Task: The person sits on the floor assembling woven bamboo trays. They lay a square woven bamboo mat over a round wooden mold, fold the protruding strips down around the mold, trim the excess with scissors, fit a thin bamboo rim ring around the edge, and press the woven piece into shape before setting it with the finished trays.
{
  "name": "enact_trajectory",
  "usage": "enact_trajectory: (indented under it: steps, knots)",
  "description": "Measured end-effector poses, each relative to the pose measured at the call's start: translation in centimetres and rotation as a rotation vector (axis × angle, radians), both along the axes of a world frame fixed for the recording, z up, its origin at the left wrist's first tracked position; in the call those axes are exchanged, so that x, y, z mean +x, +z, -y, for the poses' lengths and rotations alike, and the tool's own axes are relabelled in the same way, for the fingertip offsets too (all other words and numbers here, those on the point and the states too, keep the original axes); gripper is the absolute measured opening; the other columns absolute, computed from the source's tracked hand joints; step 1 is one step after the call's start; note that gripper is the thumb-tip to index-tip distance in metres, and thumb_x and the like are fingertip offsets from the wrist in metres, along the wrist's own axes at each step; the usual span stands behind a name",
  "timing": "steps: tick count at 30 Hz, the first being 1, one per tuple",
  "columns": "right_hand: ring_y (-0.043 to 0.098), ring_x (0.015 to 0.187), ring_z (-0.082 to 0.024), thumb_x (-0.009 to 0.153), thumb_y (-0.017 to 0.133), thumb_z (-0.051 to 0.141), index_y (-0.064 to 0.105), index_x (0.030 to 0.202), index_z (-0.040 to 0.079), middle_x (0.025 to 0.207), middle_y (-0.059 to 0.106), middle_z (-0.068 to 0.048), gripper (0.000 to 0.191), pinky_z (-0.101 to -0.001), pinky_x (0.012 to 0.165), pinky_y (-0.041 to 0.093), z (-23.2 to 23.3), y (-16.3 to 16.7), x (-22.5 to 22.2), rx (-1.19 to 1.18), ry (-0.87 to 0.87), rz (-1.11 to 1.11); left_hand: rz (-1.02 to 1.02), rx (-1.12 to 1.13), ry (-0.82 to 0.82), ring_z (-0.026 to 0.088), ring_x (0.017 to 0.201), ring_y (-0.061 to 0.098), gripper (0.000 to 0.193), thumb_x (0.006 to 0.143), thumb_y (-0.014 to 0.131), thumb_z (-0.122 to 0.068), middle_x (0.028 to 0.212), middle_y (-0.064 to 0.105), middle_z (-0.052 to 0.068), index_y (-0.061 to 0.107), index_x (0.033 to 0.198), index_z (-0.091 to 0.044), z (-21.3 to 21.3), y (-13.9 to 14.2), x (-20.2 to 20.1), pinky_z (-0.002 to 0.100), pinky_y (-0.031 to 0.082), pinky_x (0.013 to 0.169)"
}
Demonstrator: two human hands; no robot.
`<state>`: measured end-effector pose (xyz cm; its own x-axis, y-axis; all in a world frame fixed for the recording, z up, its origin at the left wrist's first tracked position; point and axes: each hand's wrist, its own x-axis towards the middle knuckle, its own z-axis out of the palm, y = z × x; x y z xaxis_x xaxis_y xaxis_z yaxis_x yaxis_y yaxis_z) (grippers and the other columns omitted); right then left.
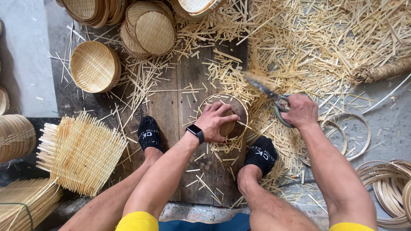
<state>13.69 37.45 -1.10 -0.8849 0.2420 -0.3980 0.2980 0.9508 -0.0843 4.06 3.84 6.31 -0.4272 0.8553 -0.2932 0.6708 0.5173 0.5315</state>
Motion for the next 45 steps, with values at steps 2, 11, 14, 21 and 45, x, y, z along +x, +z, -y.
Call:
enact_trajectory:
  steps: [2,11,14,21,45]
  knots:
    - [0.056,0.095,-0.027,0.081,0.08,0.047,0.064,0.095,0.005,0.095,0.059,-0.014,0.047,-0.0414,0.087,0.049,0.1,-0.1,0.1,0.002,-0.178,-0.142,-0.014,0.023,0.075,0.038,0.138,0.039,0.095,0.051,0.092,-0.041,0.145,0.048,0.008,0.058,0.14,-0.039,-0.4,-0.2,0.8,0.056,0.033,0.115]
    - [0.062,0.104,-0.022,0.088,0.079,0.031,0.065,0.125,0.008,0.12,0.063,-0.014,0.046,-0.038,0.09,0.055,5.5,0.5,0.4,-0.613,-0.514,-0.037,-0.034,0.122,0.895,0.036,0.129,0.049,0.066,0.095,0.069,-0.059,0.135,0.057,0.017,0.056,0.145,-0.019,-1.5,-5.9,2.2,0.06,0.034,0.109]
    - [0.07,0.078,-0.013,0.087,0.076,0.025,0.072,0.113,0.009,0.094,0.076,-0.006,0.031,-0.0297,0.073,0.06,8.7,0.3,-0.3,-0.968,-0.592,0.155,0.078,0.106,0.934,0.034,0.124,0.052,0.046,0.094,0.068,-0.054,0.126,0.063,0.013,0.073,0.126,-0.021,-0.9,-8.5,-0.9,0.054,0.037,0.108]
    - [0.064,0.055,-0.011,0.082,0.084,0.01,0.076,0.089,-0.003,0.073,0.073,-0.008,0.017,-0.0287,0.048,0.053,10.6,-2.6,-0.6,-1.139,-0.784,-0.021,0.244,0.059,1.085,0.029,0.108,0.057,0.035,0.08,0.08,-0.048,0.108,0.065,0.01,0.084,0.102,-0.022,-1.9,-10.7,-2.4,0.041,0.044,0.1]
    - [0.068,0.06,-0.013,0.084,0.082,0.009,0.078,0.092,-0.002,0.076,0.075,-0.009,0.015,-0.0259,0.055,0.056,12.8,-2.1,5.4,-1.166,-0.941,-0.041,0.825,0.342,1.658,0.014,0.068,0.07,0.03,0.079,0.088,-0.007,0.089,0.077,0.011,0.075,0.103,0.006,6.9,-12.7,3.5,0.029,0.058,0.053]
